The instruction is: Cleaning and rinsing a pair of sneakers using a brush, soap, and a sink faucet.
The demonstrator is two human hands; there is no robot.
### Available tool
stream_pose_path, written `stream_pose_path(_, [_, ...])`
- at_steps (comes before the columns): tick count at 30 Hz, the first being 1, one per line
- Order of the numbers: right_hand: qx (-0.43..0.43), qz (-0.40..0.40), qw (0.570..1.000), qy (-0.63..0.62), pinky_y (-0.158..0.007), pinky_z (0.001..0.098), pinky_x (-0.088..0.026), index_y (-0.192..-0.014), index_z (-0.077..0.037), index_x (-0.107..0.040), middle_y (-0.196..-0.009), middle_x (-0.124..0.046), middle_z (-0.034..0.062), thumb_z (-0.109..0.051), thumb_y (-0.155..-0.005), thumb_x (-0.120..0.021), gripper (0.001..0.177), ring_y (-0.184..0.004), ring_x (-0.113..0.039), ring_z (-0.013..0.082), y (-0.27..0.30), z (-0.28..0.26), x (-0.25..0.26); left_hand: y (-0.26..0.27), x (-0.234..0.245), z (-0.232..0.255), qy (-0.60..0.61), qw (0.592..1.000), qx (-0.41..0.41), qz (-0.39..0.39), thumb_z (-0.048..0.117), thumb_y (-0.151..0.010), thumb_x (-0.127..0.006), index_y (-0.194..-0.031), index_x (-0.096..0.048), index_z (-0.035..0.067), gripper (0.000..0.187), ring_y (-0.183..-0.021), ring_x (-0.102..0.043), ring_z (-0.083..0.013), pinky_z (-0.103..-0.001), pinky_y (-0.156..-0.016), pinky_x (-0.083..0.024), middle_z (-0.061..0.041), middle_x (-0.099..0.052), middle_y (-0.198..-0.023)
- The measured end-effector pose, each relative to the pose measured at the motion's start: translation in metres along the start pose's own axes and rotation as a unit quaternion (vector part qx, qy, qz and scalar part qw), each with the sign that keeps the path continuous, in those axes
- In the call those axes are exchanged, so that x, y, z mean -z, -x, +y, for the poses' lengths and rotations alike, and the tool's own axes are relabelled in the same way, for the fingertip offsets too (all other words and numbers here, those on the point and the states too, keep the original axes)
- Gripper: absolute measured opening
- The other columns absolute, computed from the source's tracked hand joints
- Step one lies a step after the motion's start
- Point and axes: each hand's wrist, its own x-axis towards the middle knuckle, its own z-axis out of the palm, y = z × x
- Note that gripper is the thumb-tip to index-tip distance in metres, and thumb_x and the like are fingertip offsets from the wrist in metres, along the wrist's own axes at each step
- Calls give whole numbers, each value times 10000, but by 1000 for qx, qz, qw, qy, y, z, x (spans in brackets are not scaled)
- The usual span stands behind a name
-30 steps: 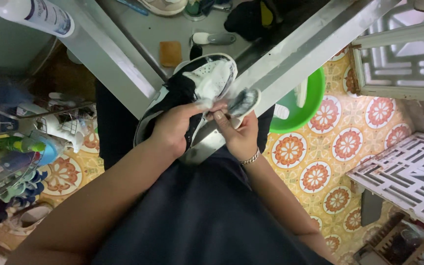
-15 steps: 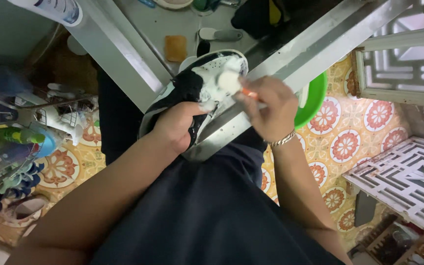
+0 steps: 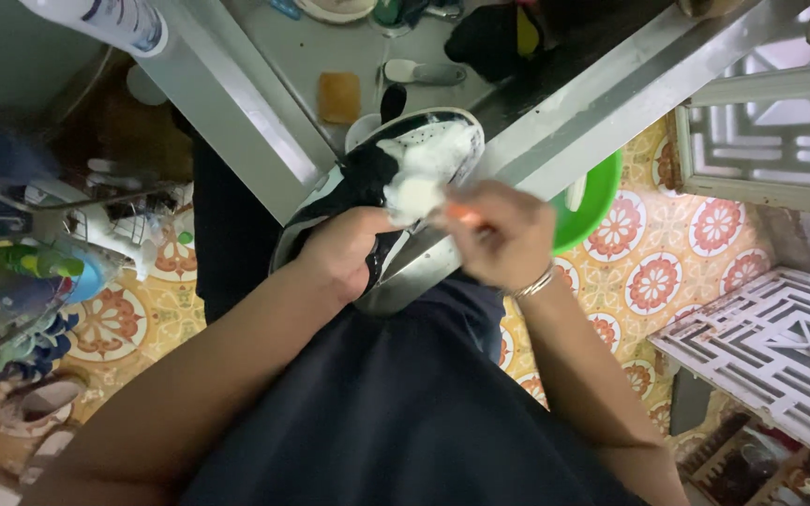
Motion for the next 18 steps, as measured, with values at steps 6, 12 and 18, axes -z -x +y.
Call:
stream_pose_path(6, [-69,-2,995,75,-566,322,-506,-993,-55,-777,-831,-723,111,-137,-878,-849,159,-605,-652,199,2,4,1,3,-4,3,-12,1000,16,3,84,-953,-618,-1204,-687,-48,292,-1007,-717,-227,-369,-924,-558,-143,-736,-1124])
stream_pose_path(12, [-76,43,996,-2,-722,282,-595,-1056,-71,-743,-975,-754,94,-202,-1005,-865,186,-820,-760,166,3,30,8,-1,-1,-1,-14,999,-10,44,63,-911,-614,-1186,-694,-39,304,-998,-717,-239,-387,-924,-565,-137,-741,-1113])
stream_pose_path(18, [-63,-40,996,-47,-579,282,-520,-1033,-71,-785,-833,-766,46,-133,-902,-854,160,-660,-705,142,-9,33,14,5,-10,2,-42,997,-31,63,69,-919,-612,-1202,-692,-11,305,-1022,-712,-213,-372,-946,-554,-116,-742,-1137])
